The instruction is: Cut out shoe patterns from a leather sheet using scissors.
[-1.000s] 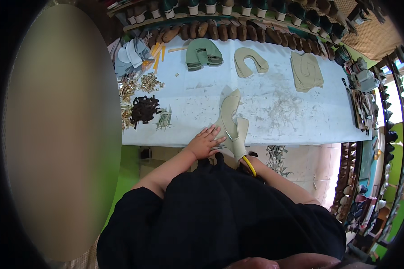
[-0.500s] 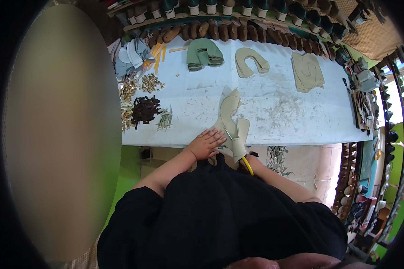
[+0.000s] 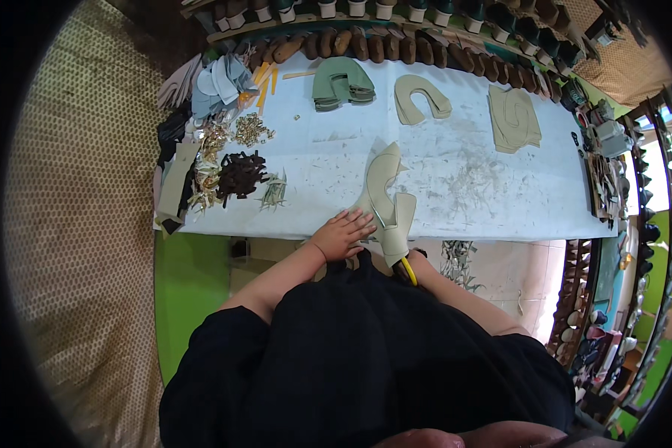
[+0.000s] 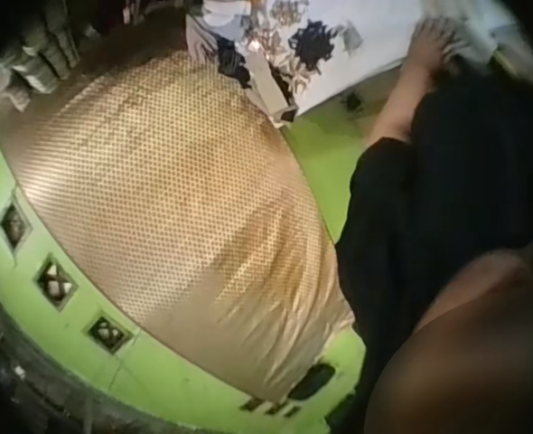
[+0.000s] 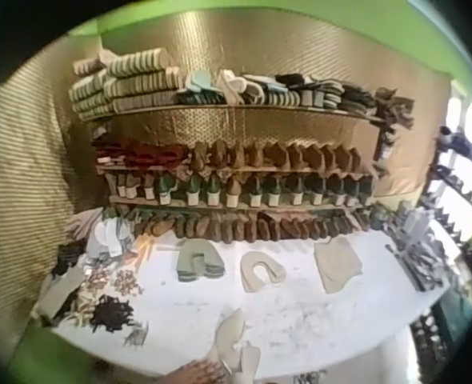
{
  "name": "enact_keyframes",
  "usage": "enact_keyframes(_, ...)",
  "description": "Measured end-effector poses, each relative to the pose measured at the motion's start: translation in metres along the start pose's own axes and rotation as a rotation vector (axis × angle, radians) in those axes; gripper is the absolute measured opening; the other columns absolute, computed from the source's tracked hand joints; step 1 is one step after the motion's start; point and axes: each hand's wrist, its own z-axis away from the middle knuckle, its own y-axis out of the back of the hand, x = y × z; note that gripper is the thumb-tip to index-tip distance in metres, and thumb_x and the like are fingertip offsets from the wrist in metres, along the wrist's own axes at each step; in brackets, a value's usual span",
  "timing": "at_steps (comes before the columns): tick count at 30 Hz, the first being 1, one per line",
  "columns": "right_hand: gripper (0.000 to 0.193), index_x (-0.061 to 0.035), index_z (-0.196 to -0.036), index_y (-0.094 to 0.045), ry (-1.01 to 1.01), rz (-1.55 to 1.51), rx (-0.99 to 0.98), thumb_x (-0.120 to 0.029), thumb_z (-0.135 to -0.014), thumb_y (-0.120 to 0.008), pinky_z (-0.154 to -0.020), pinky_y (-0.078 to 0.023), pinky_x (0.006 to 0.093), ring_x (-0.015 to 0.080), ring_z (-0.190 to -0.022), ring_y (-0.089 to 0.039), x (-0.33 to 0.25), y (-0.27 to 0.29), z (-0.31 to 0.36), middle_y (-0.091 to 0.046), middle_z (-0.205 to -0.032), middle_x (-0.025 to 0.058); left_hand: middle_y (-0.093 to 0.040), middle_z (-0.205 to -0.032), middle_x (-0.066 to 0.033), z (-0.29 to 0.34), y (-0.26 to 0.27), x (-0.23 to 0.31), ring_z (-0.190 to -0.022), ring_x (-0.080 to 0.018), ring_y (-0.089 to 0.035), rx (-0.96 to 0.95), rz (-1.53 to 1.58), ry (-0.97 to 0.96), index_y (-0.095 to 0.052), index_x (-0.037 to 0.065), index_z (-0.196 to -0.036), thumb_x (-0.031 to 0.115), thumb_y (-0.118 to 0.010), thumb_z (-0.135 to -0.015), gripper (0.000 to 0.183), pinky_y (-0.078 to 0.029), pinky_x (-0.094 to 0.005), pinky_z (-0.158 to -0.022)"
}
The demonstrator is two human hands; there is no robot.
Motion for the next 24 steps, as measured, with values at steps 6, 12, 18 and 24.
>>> enact_keyframes(6,0.036,-0.0031,-0.114,-0.060,-0.095,-0.112,-0.036,-0.033,-0.094,-0.056,-0.071,-0.051,0.0339,0.0234,-0.080,-0.067,-0.014,0.005,0.005,-0.069,-0.092,0.0156,-0.036,-0.153,-0.0023,0.002,0.001,0.001,-0.142,-0.0262,-0.033,0.004,0.024,0.008,-0.042,0.024,-0.145,0.041,-0.064,-0.085,0.066,-0.026,-0.0449,-0.114)
enact_keyframes(12,0.031,-0.0030,-0.103,-0.059,-0.086,-0.226,-0.011,-0.033,-0.094,-0.057,-0.064,-0.047,0.0353,0.0225,-0.072,-0.062,-0.031,-0.001,-0.002,-0.065,-0.083,0.0143,-0.036,-0.154,-0.0022,0.001,-0.002,-0.002,-0.142,-0.0262,-0.032,-0.007,0.038,0.014,-0.042,0.024,-0.145,0.040,-0.065,-0.084,0.067,-0.025,-0.0446,-0.115)
enact_keyframes(18,0.030,-0.0028,-0.092,-0.058,-0.071,-0.346,0.021,-0.033,-0.094,-0.058,-0.058,-0.042,0.0367,0.0215,-0.065,-0.057,-0.026,-0.007,0.006,-0.061,-0.075,0.0129,-0.036,-0.153,-0.0011,0.001,0.001,-0.001,-0.142,-0.0258,-0.032,0.000,0.033,0.008,-0.043,0.024,-0.144,0.039,-0.066,-0.083,0.067,-0.026,-0.0445,-0.115)
enact_keyframes(24,0.032,-0.0026,-0.081,-0.057,-0.056,-0.464,0.053,-0.032,-0.094,-0.058,-0.052,-0.038,0.0381,0.0206,-0.057,-0.052,-0.032,-0.006,0.005,-0.057,-0.067,0.0115,-0.037,-0.152,-0.0011,0.003,0.000,-0.001,-0.141,-0.0258,-0.033,0.009,0.068,0.006,-0.044,0.024,-0.143,0.038,-0.067,-0.083,0.066,-0.026,-0.0448,-0.114)
